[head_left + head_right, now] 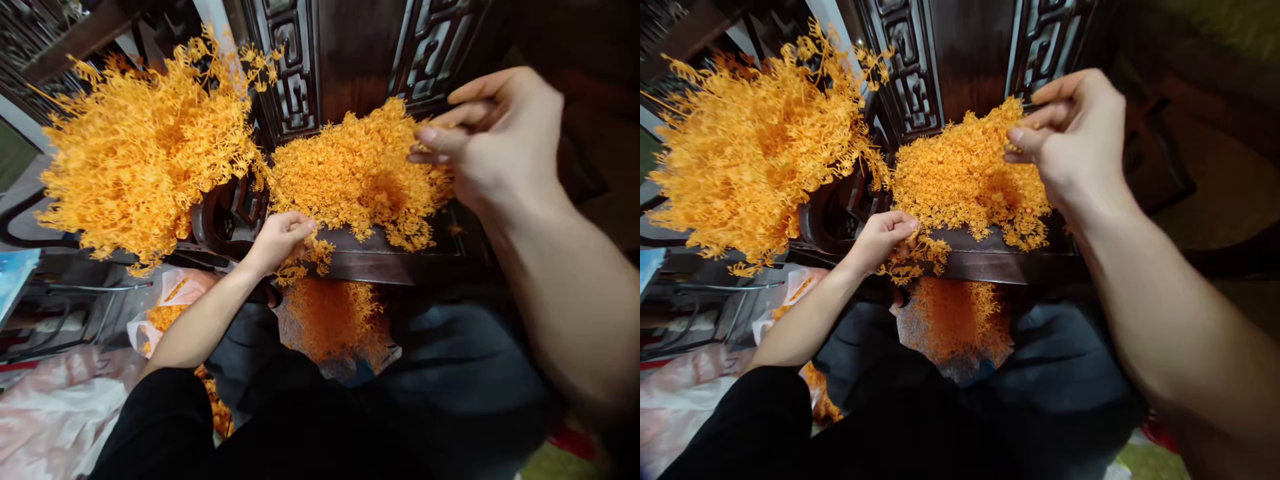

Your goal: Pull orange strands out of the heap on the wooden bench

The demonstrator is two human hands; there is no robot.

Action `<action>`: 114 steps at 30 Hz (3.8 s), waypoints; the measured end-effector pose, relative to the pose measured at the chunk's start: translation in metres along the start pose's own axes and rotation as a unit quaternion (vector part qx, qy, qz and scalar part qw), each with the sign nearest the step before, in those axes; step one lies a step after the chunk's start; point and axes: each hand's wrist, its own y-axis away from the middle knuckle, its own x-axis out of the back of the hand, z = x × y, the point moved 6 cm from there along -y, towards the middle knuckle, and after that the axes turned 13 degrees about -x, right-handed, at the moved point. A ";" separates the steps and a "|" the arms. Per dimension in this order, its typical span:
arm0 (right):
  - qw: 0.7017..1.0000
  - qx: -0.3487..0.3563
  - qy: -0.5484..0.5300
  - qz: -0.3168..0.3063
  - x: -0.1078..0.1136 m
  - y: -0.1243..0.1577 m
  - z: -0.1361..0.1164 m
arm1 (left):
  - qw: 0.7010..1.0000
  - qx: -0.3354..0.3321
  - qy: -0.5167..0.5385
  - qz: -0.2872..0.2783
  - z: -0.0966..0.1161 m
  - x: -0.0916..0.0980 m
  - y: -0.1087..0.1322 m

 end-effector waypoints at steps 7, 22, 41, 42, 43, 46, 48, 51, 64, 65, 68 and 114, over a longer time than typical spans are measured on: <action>0.955 -0.028 0.145 -0.256 -0.072 0.060 0.022 | 0.981 -0.066 0.147 0.111 0.008 -0.006 -0.003; 0.904 0.134 0.301 -0.273 -0.074 0.090 0.008 | 0.973 -0.066 0.147 0.166 -0.008 -0.002 -0.034; 0.891 0.247 0.334 -0.180 -0.057 0.114 -0.022 | 0.958 0.043 0.240 0.147 -0.016 -0.017 -0.015; 0.889 0.250 0.340 -0.177 -0.057 0.110 -0.019 | 0.958 0.049 0.248 0.137 -0.013 -0.019 -0.011; 0.884 0.254 0.351 -0.175 -0.058 0.107 -0.016 | 0.957 0.052 0.254 0.132 -0.011 -0.021 -0.007; 0.848 0.279 0.412 -0.181 -0.068 0.105 -0.008 | 0.953 0.052 0.269 0.126 -0.007 -0.025 -0.001; 0.823 0.301 0.448 -0.175 -0.077 0.105 -0.006 | 0.952 0.060 0.275 0.117 -0.008 -0.029 0.000; 0.791 0.362 0.445 -0.213 -0.092 0.122 -0.011 | 0.949 0.061 0.277 0.140 -0.013 -0.028 -0.002; 0.915 0.208 0.273 -0.212 -0.057 0.100 -0.012 | 0.940 0.016 0.309 0.143 0.002 -0.003 0.002; 0.914 0.196 0.290 -0.205 -0.054 0.094 -0.010 | 0.941 0.014 0.308 0.141 0.003 -0.002 0.003; 0.891 0.199 0.349 -0.211 -0.058 0.088 -0.001 | 0.940 0.009 0.316 0.131 0.006 -0.005 0.007; 0.983 -0.097 -0.071 -0.140 -0.016 -0.001 0.013 | 0.981 0.050 0.171 -0.076 0.004 0.012 0.021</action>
